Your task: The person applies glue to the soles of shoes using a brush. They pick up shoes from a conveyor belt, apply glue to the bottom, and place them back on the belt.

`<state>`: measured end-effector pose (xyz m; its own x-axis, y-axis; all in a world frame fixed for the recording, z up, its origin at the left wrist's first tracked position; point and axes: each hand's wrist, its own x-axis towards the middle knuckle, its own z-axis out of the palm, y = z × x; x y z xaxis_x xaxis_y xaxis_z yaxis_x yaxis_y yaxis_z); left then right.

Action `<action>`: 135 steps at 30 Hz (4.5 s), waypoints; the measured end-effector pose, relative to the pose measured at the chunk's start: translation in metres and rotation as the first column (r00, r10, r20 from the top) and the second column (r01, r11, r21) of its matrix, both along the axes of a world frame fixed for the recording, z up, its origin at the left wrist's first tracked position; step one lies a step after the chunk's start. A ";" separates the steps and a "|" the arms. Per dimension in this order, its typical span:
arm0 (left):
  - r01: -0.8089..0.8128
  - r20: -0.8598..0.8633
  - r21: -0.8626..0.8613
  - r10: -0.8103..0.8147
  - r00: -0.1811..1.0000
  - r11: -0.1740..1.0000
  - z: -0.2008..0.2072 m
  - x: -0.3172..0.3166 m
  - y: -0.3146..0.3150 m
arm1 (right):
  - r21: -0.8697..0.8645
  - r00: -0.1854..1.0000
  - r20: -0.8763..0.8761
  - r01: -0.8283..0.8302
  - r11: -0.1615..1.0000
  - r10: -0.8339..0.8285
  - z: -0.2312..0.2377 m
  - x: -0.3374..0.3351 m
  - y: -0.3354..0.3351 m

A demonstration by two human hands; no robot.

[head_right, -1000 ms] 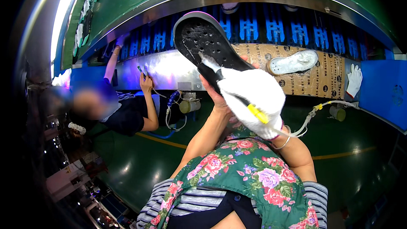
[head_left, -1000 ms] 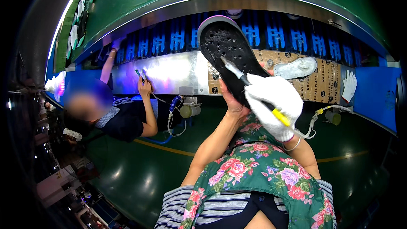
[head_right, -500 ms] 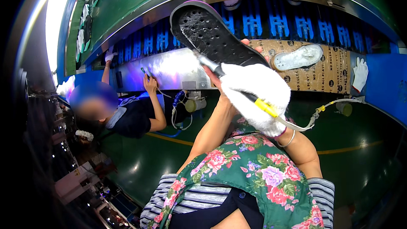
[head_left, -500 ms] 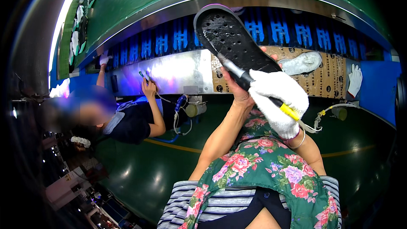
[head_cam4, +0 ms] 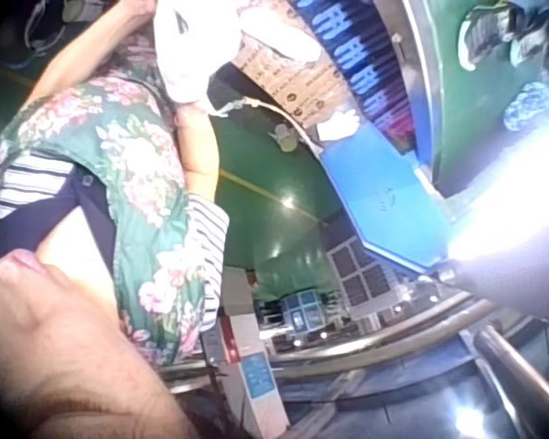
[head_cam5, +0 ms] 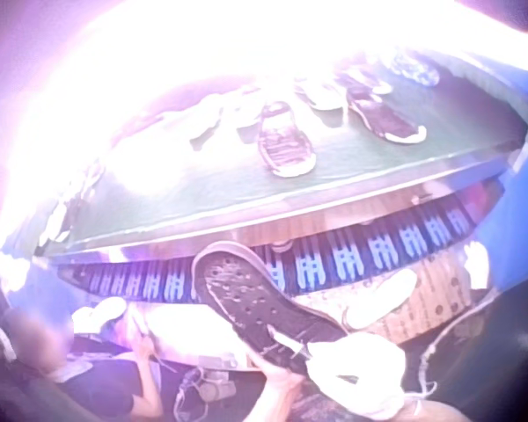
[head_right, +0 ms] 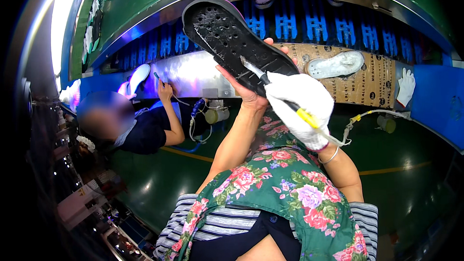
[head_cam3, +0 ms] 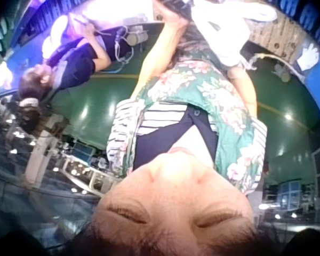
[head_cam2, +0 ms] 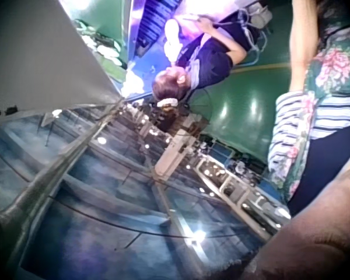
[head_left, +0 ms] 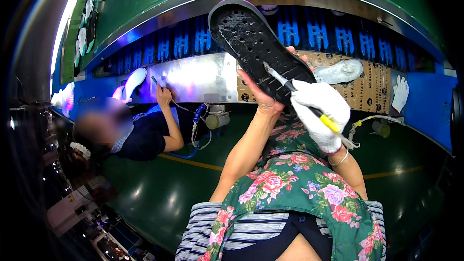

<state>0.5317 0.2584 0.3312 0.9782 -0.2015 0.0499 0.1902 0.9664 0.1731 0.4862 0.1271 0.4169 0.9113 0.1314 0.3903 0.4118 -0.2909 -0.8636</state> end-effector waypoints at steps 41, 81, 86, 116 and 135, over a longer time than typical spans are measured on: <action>0.034 0.030 0.073 -0.036 0.999 0.997 -0.015 -0.016 0.031 | 0.220 0.954 -0.229 -0.142 0.965 0.193 -0.015 -0.030 -0.028; 0.582 0.159 0.054 -0.582 0.797 0.812 0.014 0.018 0.038 | -0.479 0.867 0.265 -0.261 0.838 0.422 -0.013 -0.029 -0.028; 0.576 0.070 0.084 -0.581 0.811 0.813 0.033 0.013 0.041 | -0.300 0.840 0.101 -0.485 0.822 0.533 -0.003 -0.038 -0.028; 0.654 -0.171 0.326 -0.638 0.751 0.682 0.049 0.018 0.082 | -0.319 0.737 0.049 -0.628 0.710 0.674 0.013 -0.018 -0.012; 0.356 -0.099 0.060 -0.349 0.932 0.933 0.021 -0.001 0.074 | 0.028 0.934 -0.091 -0.346 0.938 0.347 0.014 -0.003 -0.004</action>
<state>0.5306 0.3320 0.3517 0.8435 -0.5338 -0.0594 0.5333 0.8192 0.2107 0.4828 0.1235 0.4313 0.8424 0.4411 0.3093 0.4028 -0.1344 -0.9053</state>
